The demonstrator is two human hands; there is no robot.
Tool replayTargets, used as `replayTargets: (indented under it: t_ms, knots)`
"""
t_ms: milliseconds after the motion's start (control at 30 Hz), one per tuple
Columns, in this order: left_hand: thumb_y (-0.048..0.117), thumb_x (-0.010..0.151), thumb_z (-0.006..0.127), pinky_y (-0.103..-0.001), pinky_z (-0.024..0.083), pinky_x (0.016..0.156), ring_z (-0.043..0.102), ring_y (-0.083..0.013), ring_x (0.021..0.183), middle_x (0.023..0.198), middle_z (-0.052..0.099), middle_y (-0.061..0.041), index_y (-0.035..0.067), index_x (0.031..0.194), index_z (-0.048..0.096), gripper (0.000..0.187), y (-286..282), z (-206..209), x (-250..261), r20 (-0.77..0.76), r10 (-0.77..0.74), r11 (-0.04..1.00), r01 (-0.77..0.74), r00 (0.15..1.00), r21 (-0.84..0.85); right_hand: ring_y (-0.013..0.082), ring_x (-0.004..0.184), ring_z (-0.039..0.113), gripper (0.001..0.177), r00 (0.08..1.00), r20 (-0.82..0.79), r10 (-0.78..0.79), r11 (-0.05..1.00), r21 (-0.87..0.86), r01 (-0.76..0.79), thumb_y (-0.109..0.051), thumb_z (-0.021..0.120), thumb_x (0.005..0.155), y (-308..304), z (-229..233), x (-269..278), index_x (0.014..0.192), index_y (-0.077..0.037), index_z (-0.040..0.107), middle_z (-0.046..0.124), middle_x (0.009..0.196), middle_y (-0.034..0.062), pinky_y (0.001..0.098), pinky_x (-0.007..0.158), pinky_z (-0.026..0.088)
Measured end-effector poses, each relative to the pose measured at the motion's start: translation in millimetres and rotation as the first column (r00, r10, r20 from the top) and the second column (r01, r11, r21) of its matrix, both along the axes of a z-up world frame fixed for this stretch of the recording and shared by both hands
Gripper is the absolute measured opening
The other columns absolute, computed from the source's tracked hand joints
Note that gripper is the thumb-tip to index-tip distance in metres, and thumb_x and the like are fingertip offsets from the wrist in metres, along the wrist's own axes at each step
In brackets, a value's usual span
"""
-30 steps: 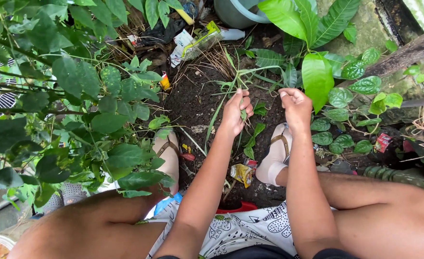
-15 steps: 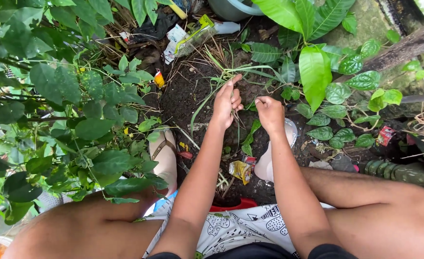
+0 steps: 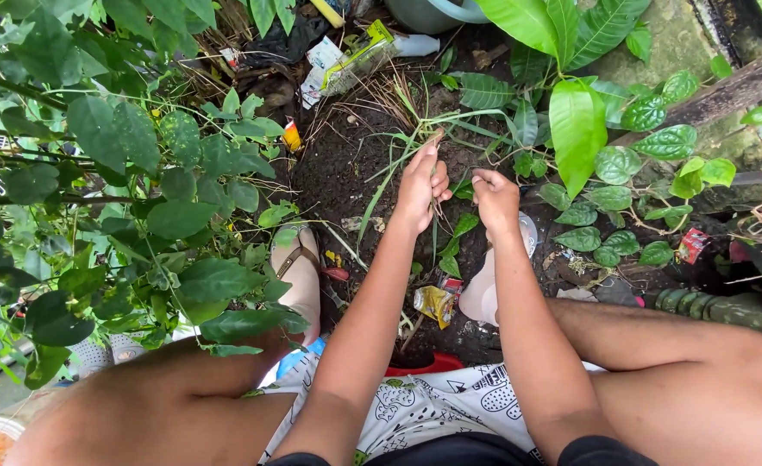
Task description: The person is manually removing small weeds and dry grass from a garden bed.
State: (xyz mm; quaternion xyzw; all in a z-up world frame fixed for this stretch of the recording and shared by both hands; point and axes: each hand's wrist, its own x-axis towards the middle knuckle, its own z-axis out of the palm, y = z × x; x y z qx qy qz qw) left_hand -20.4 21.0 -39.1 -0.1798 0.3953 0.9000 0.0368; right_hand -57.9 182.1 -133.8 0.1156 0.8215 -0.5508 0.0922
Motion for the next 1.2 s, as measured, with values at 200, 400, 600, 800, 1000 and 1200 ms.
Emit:
replayTargets:
  t_ms: [200, 400, 600, 800, 1000, 1200]
  knots:
    - [0.024, 0.114, 0.035, -0.023, 0.045, 0.049, 0.035, -0.0048, 0.048, 0.06, 0.032, 0.008, 0.01, 0.16, 0.035, 0.048, 3, 11, 4, -0.002, -0.003, 1.0, 0.003, 1.0, 0.0, 0.0051, 0.05, 0.051, 0.038, 1.0, -0.023, 0.006, 0.989, -0.145, -0.009, -0.013, 0.057, 0.099, -10, 27, 2, 0.134, -0.003, 0.067, 0.069, 0.069, 0.007, 0.0216, 0.045, 0.036]
    - [0.026, 0.115, 0.037, -0.023, 0.044, 0.048, 0.036, -0.0046, 0.047, 0.058, 0.032, 0.009, 0.007, 0.153, 0.047, 0.044, 0, 9, 2, 0.012, -0.002, 1.0, 0.002, 1.0, 0.006, 0.0066, 0.044, 0.045, 0.034, 0.999, -0.04, 0.01, 0.971, -0.236, -0.019, -0.013, 0.058, 0.099, -20, 37, 7, 0.13, -0.002, 0.068, 0.061, 0.062, 0.0062, 0.0198, 0.041, 0.032]
    - [0.028, 0.113, 0.042, -0.02, 0.037, 0.042, 0.032, -0.002, 0.046, 0.059, 0.029, 0.01, 0.001, 0.12, 0.065, 0.035, -7, -5, 2, 0.046, 0.002, 1.0, -0.002, 0.999, 0.009, 0.0053, 0.047, 0.042, 0.023, 0.991, -0.125, 0.044, 0.99, -0.127, -0.06, -0.012, 0.06, 0.095, -21, 35, 4, 0.108, -0.01, 0.079, 0.062, 0.058, 0.0032, 0.0211, 0.043, 0.031]
    - [0.032, 0.11, 0.05, -0.02, 0.036, 0.038, 0.034, -0.0014, 0.044, 0.059, 0.032, 0.011, 0.009, 0.099, 0.064, 0.029, -28, -10, 14, 0.022, -0.146, 0.989, 0.146, 0.989, -0.02, 0.0053, 0.05, 0.041, 0.017, 0.968, -0.246, 0.056, 0.993, -0.084, -0.078, -0.011, 0.062, 0.102, -14, 80, 14, 0.105, -0.008, 0.079, 0.061, 0.058, 0.0038, 0.0188, 0.049, 0.033]
    - [0.025, 0.111, 0.049, -0.017, 0.038, 0.04, 0.036, 0.001, 0.046, 0.067, 0.043, 0.008, 0.002, 0.119, 0.062, 0.028, -64, 15, 32, -0.062, -0.234, 0.972, 0.233, 0.97, -0.025, 0.0046, 0.052, 0.045, 0.015, 0.934, -0.357, -0.002, 0.993, -0.109, -0.039, -0.011, 0.064, 0.102, -2, 77, 5, 0.106, -0.009, 0.078, 0.059, 0.058, 0.002, 0.0192, 0.052, 0.036]
    - [0.015, 0.112, 0.043, -0.014, 0.038, 0.042, 0.041, 0.0016, 0.055, 0.081, 0.047, 0.004, -0.005, 0.141, 0.051, 0.036, -76, 33, 40, -0.167, -0.184, 0.982, 0.19, 0.969, 0.022, 0.0042, 0.058, 0.052, 0.017, 0.898, -0.438, -0.041, 0.992, -0.125, -0.015, -0.009, 0.064, 0.101, -11, 93, 10, 0.112, -0.008, 0.077, 0.062, 0.064, 0.0033, 0.0201, 0.057, 0.043]
